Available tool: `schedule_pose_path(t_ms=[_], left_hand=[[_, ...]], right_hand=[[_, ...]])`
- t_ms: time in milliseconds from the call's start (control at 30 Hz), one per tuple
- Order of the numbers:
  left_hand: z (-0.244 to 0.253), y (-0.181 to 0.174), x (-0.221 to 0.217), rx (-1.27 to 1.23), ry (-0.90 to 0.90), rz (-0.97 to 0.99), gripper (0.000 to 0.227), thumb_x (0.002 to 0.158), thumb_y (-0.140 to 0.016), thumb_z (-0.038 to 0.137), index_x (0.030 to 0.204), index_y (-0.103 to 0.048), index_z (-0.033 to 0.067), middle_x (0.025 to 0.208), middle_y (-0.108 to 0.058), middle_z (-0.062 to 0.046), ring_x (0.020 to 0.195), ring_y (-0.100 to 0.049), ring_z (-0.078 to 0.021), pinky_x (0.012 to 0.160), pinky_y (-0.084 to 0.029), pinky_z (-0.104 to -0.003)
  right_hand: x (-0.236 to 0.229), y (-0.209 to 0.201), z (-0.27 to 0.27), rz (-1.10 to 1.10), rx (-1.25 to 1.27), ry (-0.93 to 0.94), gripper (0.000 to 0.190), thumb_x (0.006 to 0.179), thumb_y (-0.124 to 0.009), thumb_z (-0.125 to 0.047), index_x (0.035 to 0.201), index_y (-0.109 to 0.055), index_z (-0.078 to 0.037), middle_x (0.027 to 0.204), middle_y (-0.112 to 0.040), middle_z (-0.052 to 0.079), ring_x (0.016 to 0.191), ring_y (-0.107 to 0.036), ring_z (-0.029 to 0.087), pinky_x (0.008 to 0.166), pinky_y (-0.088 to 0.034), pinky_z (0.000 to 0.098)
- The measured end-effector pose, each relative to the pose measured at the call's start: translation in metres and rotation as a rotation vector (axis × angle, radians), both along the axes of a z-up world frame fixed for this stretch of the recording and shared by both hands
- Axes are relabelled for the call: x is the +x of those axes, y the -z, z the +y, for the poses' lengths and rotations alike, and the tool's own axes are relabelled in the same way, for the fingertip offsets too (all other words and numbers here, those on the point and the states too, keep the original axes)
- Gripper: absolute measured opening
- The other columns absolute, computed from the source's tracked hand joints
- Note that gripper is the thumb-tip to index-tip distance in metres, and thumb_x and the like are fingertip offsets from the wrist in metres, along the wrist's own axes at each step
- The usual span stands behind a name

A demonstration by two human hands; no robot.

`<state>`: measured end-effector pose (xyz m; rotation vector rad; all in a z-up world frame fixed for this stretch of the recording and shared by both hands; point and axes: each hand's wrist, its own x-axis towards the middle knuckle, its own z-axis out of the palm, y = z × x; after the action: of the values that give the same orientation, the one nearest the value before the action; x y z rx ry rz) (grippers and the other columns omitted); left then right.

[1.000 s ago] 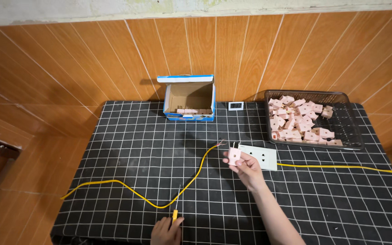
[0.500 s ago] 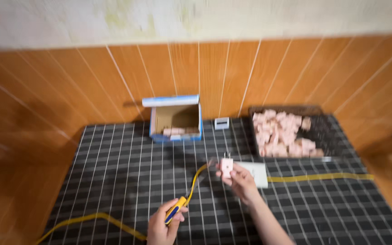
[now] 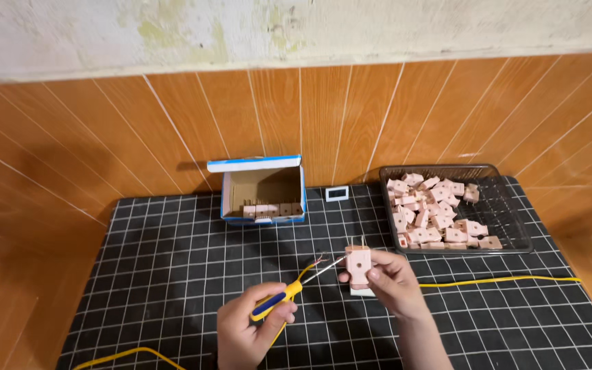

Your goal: The person assembles a pink electrical component by inserting a yellow wire and securing it with a screwdriver. They then insert a metal pin into the component and tighten it. The person repeats this process with another component, inserting a wire and a pin, and securing them with the screwdriver.

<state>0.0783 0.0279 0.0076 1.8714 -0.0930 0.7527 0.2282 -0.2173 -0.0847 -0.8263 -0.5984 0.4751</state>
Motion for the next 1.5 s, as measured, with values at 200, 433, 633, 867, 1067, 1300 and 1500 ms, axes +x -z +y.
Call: schedule_pose_path(t_ms=[200, 433, 633, 867, 1067, 1300, 1500], left_hand=[[0.007, 0.031, -0.013, 0.306, -0.018, -0.028, 0.027, 0.094, -0.073, 0.036, 0.113, -0.072, 0.0169, 0.098, -0.083, 0.0, 0.078, -0.081, -0.0098, 0.065, -0.065, -0.021], [0.003, 0.041, -0.032, 0.327, -0.016, -0.028, 0.028, 0.094, -0.075, 0.034, 0.117, -0.071, 0.0194, 0.105, -0.08, 0.0, 0.094, -0.08, -0.0158, 0.086, -0.063, -0.032], [-0.006, 0.017, -0.032, 0.406, 0.055, -0.089, 0.026, 0.097, -0.075, 0.028, 0.119, -0.067, 0.0168, 0.102, -0.079, 0.001, 0.09, -0.076, -0.0177, 0.085, -0.062, -0.034], [-0.004, 0.014, -0.022, 0.527, 0.076, -0.153, 0.04, 0.091, -0.085, 0.015, 0.123, -0.063, 0.0076, 0.099, -0.076, -0.007, 0.081, -0.072, -0.0203, 0.073, -0.06, -0.033], [-0.015, 0.03, -0.01, 0.522, -0.077, -0.087, 0.029, 0.094, -0.078, 0.019, 0.117, -0.068, 0.0037, 0.097, -0.078, -0.007, 0.079, -0.075, -0.0191, 0.073, -0.061, -0.033], [-0.024, 0.042, 0.004, 0.324, -0.243, 0.109, 0.027, 0.101, -0.062, 0.041, 0.102, -0.068, 0.0143, 0.067, -0.073, 0.004, 0.043, -0.064, -0.0122, 0.041, -0.048, -0.028], [-0.014, 0.011, 0.008, 0.236, 0.181, 0.052, 0.021, 0.109, -0.049, 0.016, 0.125, -0.056, 0.0038, 0.125, -0.049, -0.014, 0.109, -0.062, -0.0241, 0.09, -0.061, -0.03]], right_hand=[[-0.006, -0.02, -0.003, -0.042, -0.131, 0.027, 0.052, 0.101, -0.071, -0.017, 0.141, -0.058, 0.014, 0.125, -0.073, 0.034, 0.099, -0.08, 0.04, 0.077, -0.069, 0.0376], [-0.016, -0.035, -0.007, -0.101, -0.214, 0.056, 0.05, 0.101, -0.068, -0.019, 0.14, -0.06, 0.012, 0.125, -0.074, 0.035, 0.095, -0.082, 0.037, 0.077, -0.07, 0.0379], [-0.019, -0.042, -0.009, -0.167, -0.232, 0.062, 0.049, 0.102, -0.066, -0.017, 0.14, -0.059, 0.013, 0.125, -0.074, 0.035, 0.094, -0.083, 0.039, 0.078, -0.072, 0.0395], [-0.029, -0.062, -0.003, -0.262, -0.364, 0.215, 0.043, 0.101, -0.064, -0.015, 0.137, -0.065, 0.008, 0.13, -0.076, 0.023, 0.097, -0.083, 0.031, 0.084, -0.072, 0.0367], [-0.031, -0.057, 0.004, -0.518, -0.717, 0.57, 0.039, 0.1, -0.062, -0.021, 0.134, -0.07, -0.004, 0.117, -0.082, 0.011, 0.099, -0.083, 0.016, 0.091, -0.065, 0.0263], [-0.023, -0.043, 0.003, -0.727, -0.788, 0.765, 0.036, 0.1, -0.064, -0.02, 0.131, -0.07, -0.003, 0.125, -0.078, 0.009, 0.111, -0.078, 0.018, 0.096, -0.061, 0.0267], [-0.029, -0.057, 0.001, -0.612, -0.763, 0.768, 0.037, 0.101, -0.064, -0.021, 0.134, -0.07, -0.006, 0.103, -0.084, 0.004, 0.097, -0.078, 0.011, 0.087, -0.061, 0.0244]])
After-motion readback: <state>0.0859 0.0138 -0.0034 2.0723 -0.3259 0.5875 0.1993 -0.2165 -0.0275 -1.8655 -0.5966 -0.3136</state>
